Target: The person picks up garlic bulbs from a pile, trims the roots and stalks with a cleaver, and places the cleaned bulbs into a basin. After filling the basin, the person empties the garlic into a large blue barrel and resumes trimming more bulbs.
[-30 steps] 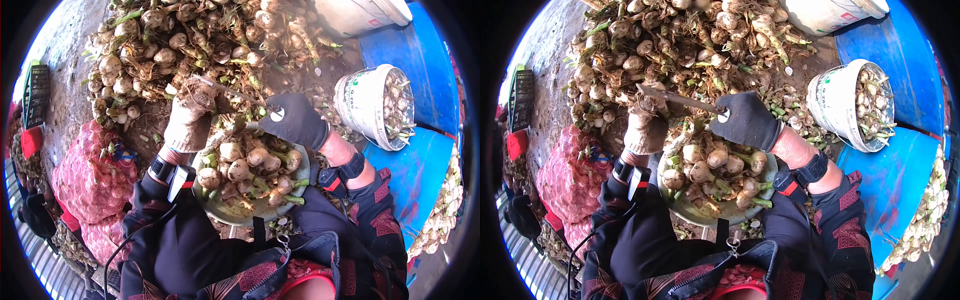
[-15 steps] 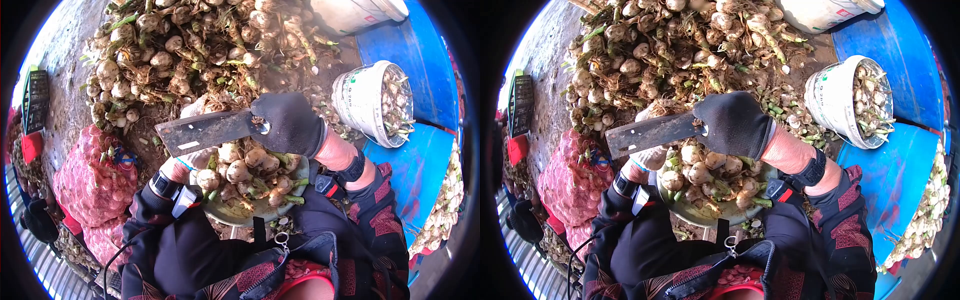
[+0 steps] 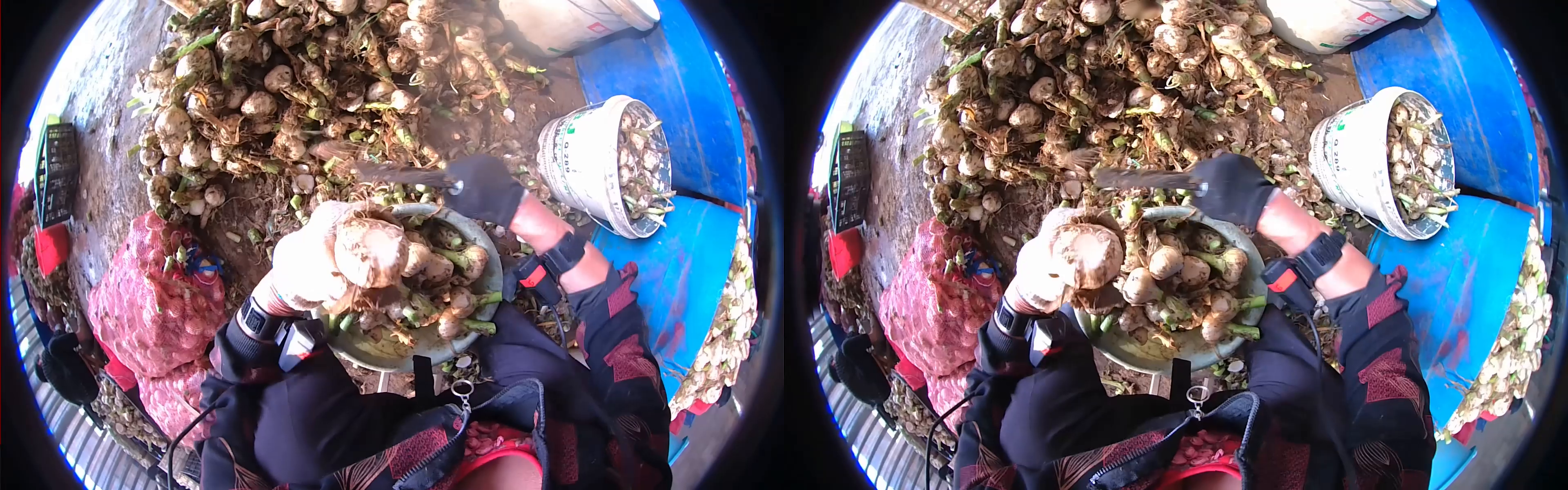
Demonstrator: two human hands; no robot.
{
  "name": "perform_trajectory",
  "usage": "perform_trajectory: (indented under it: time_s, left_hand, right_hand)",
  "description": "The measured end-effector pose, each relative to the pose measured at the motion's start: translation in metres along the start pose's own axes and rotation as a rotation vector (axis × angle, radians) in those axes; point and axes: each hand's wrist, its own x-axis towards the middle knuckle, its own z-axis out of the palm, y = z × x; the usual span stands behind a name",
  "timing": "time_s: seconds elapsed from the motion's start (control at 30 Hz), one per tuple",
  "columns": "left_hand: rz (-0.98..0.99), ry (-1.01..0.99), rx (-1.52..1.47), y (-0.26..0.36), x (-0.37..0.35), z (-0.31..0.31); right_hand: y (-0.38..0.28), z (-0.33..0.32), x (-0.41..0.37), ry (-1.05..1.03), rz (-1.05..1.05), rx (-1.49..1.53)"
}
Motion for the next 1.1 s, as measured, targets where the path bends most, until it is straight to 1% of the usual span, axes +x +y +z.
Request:
perform_trajectory:
  time_s: [0.07, 0.1, 0.13, 0.17, 0.2, 0.23, 0.3, 0.33, 0.37, 0.4, 0.43, 0.47, 0.5, 0.63, 0.73, 0.8, 0.87, 0.9, 0.97, 1.0, 1.07, 1.1]
  left_hand:
    - [0.167, -0.035, -0.271, -0.009, 0.005, -0.002]
    - [-0.003, -0.038, -0.012, 0.007, 0.008, -0.004]
    - [0.005, -0.003, -0.351, -0.009, 0.009, -0.003]
    - [-0.053, 0.041, -0.195, -0.006, 0.014, -0.003]
    - [-0.124, 0.088, -0.044, -0.004, 0.013, -0.001]
    - [-0.132, 0.088, -0.045, -0.006, 0.011, -0.001]
    - [0.004, 0.096, 0.546, -0.015, 0.013, -0.007]
    - [0.003, 0.094, 0.547, -0.021, 0.016, -0.010]
    - [-0.073, -0.142, -0.197, -0.026, 0.021, -0.011]
    - [-0.146, -0.369, -0.945, -0.029, 0.023, -0.012]
    - [-0.147, -0.370, -0.946, -0.031, 0.022, -0.013]
    - [-0.129, -0.373, -0.817, -0.032, 0.020, -0.014]
    - [-0.110, -0.375, -0.689, -0.032, 0.018, -0.015]
    - [-0.032, -0.374, -0.172, -0.030, 0.008, -0.019]
    - [0.026, -0.361, 0.213, -0.028, 0.004, -0.019]
    - [-0.071, -0.261, -0.199, -0.019, 0.013, -0.007]
    - [0.363, -0.223, 0.423, -0.023, 0.019, -0.009]
    - [0.362, -0.227, 0.420, -0.022, 0.018, -0.006]
    - [-0.238, -0.119, -0.367, -0.017, 0.013, 0.001]
    - [0.135, -0.106, 0.215, -0.053, 0.000, -0.016]
    - [-0.061, 0.124, -0.375, -0.008, 0.004, 0.008]
    - [0.096, -0.051, -0.349, -0.010, 0.014, 0.000]
  right_hand:
    - [0.003, 0.004, -0.007, 0.084, 0.111, 0.076]
    - [-0.001, 0.005, -0.011, 0.133, 0.126, 0.141]
    - [-0.004, 0.002, -0.010, 0.198, 0.137, 0.196]
    - [-0.012, -0.003, -0.007, 0.220, 0.146, 0.251]
    - [-0.017, -0.011, -0.006, 0.169, 0.128, 0.275]
    - [-0.026, -0.015, -0.007, 0.150, 0.105, 0.290]
    - [-0.039, -0.020, -0.003, 0.138, 0.074, 0.300]
    - [-0.045, -0.021, -0.003, 0.198, -0.067, 0.288]
    - [-0.050, -0.022, -0.003, 0.258, -0.208, 0.274]
    - [-0.055, -0.026, -0.002, 0.257, -0.205, 0.274]
    - [-0.060, -0.031, -0.001, 0.199, -0.278, 0.265]
    - [-0.064, -0.033, 0.000, 0.141, -0.353, 0.257]
    - [-0.066, -0.032, 0.000, 0.101, -0.353, 0.180]
    - [-0.060, -0.024, 0.001, 0.072, -0.366, 0.226]
    - [-0.048, -0.015, 0.000, 0.108, -0.367, 0.250]
    - [-0.032, -0.014, -0.002, 0.043, -0.325, 0.207]
    - [-0.030, -0.010, -0.003, 0.052, -0.304, 0.192]
    - [-0.031, -0.010, -0.004, 0.055, -0.285, 0.185]
    - [-0.023, -0.006, -0.004, 0.072, -0.257, 0.182]
    - [-0.007, 0.002, -0.003, 0.074, -0.160, -0.028]
    - [0.013, 0.001, -0.012, 0.015, -0.008, -0.036]
    - [0.010, 0.002, -0.013, 0.060, 0.005, -0.004]
